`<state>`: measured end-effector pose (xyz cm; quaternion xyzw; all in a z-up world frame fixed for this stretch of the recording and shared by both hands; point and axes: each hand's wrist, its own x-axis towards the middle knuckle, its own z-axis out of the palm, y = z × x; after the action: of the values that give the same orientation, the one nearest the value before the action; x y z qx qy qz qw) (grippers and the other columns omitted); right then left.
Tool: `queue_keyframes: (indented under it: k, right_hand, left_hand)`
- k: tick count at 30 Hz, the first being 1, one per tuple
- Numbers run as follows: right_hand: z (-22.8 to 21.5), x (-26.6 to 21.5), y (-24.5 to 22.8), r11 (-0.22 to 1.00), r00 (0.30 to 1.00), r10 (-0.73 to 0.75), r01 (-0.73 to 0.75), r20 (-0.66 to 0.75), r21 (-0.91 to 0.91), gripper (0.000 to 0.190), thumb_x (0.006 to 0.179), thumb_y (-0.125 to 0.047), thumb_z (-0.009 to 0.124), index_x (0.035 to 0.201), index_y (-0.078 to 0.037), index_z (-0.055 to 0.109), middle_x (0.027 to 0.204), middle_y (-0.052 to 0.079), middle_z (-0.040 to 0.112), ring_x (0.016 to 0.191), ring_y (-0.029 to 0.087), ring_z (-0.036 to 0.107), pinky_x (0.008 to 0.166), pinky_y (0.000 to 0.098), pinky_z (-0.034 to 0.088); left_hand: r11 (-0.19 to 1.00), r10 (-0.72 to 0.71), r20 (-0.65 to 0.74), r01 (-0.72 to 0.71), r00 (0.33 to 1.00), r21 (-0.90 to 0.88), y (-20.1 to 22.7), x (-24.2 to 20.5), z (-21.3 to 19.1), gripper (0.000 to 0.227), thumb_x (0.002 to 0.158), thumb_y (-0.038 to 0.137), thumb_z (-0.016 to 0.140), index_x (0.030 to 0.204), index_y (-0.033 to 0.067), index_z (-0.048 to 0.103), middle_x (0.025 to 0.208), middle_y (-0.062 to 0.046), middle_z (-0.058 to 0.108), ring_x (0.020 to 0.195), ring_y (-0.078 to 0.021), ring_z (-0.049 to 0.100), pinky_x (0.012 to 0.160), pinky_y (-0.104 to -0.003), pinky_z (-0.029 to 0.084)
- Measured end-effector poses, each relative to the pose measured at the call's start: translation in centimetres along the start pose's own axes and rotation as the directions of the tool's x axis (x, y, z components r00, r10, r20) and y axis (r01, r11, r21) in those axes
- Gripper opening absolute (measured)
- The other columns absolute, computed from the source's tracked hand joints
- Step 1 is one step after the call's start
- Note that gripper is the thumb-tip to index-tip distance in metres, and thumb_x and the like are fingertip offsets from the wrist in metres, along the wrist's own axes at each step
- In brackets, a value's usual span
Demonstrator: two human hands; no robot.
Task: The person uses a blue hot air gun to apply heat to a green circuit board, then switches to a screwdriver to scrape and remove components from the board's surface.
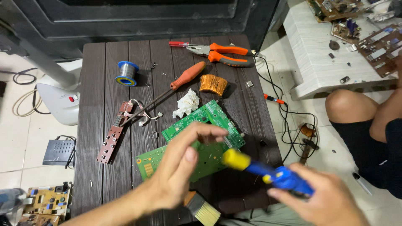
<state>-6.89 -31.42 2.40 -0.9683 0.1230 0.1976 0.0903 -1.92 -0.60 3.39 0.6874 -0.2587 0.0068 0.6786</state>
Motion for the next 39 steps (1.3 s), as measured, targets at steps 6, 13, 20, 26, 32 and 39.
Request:
queue_keyframes:
  k: [6,13,20,26,32,39]
  right_hand:
    - [0.2,2.1,6.3,0.506,0.921,-0.131,0.38,-0.367,0.774,0.037,0.091,-0.015,0.065,0.123,0.004,0.064,0.093,0.017,0.073,0.084,0.025,0.068,0.083,0.036,0.052]
    - [-0.8,5.2,4.1,-0.276,0.733,-0.234,0.58,-0.639,0.766,0.032,0.109,-0.017,0.047,0.13,-0.032,0.065,0.098,-0.001,0.057,0.083,0.018,0.053,0.096,0.0449,0.047]
    - [-4.1,6.9,-5.8,-0.314,0.647,-0.393,0.573,-0.653,0.757,0.027,0.091,-0.04,0.067,0.081,-0.015,0.063,0.061,0.002,0.056,0.055,0.02,0.057,0.06,0.0364,0.053]
    - [-3.9,8.8,-8.5,-0.219,0.684,-0.262,0.645,-0.681,0.732,0.029,0.101,-0.041,0.066,0.111,-0.014,0.066,0.063,-0.003,0.046,0.049,0.013,0.045,0.053,0.0298,0.044]
    - [-4.7,8.6,-10.2,-0.225,0.745,-0.242,0.58,-0.621,0.783,0.049,0.094,-0.035,0.055,0.139,-0.015,0.05,0.058,0.005,0.041,0.044,0.02,0.039,0.049,0.0347,0.042]
    - [-4.1,8.3,-12.1,-0.195,0.632,-0.327,0.683,-0.703,0.704,0.024,0.087,-0.021,0.045,0.11,-0.016,0.041,0.058,0.005,0.03,0.037,0.02,0.031,0.04,0.0347,0.04]
  left_hand:
    - [0.615,-0.008,0.203,-0.155,0.979,0.773,-3.5,0.6,-1.4,0.085,0.083,0.079,0.051,0.133,0.0106,0.06,0.124,-0.015,0.058,0.106,-0.0348,0.056,0.087,-0.051,0.041]
    - [0.386,-0.145,0.284,-0.211,0.948,0.898,-5.1,-0.4,-1.3,0.134,0.048,0.088,0.091,0.153,0.0181,0.046,0.121,-0.013,0.057,0.1,-0.0322,0.055,0.083,-0.047,0.043]
    - [0.348,-0.061,0.303,-0.264,0.951,0.899,-5.2,-1.3,-1.1,0.125,0.055,0.08,0.086,0.153,0.0141,0.043,0.128,-0.015,0.055,0.113,-0.0344,0.054,0.097,-0.05,0.041]
    - [0.255,-0.03,0.337,-0.318,0.941,0.913,-5.4,-1.5,-1.1,0.12,0.063,0.081,0.078,0.153,0.0091,0.044,0.118,-0.015,0.057,0.105,-0.0321,0.055,0.095,-0.047,0.043]
    - [0.198,0.033,0.369,-0.368,0.929,0.908,-5.4,-2.0,-0.9,0.11,0.071,0.079,0.071,0.155,0.0147,0.042,0.143,-0.018,0.054,0.122,-0.0341,0.054,0.101,-0.047,0.043]
    - [0.366,0.005,0.391,-0.366,0.92,0.856,-5.7,-2.0,-0.7,0.082,0.08,0.073,0.063,0.141,0.0186,0.052,0.143,-0.026,0.05,0.125,-0.0449,0.05,0.102,-0.055,0.04]
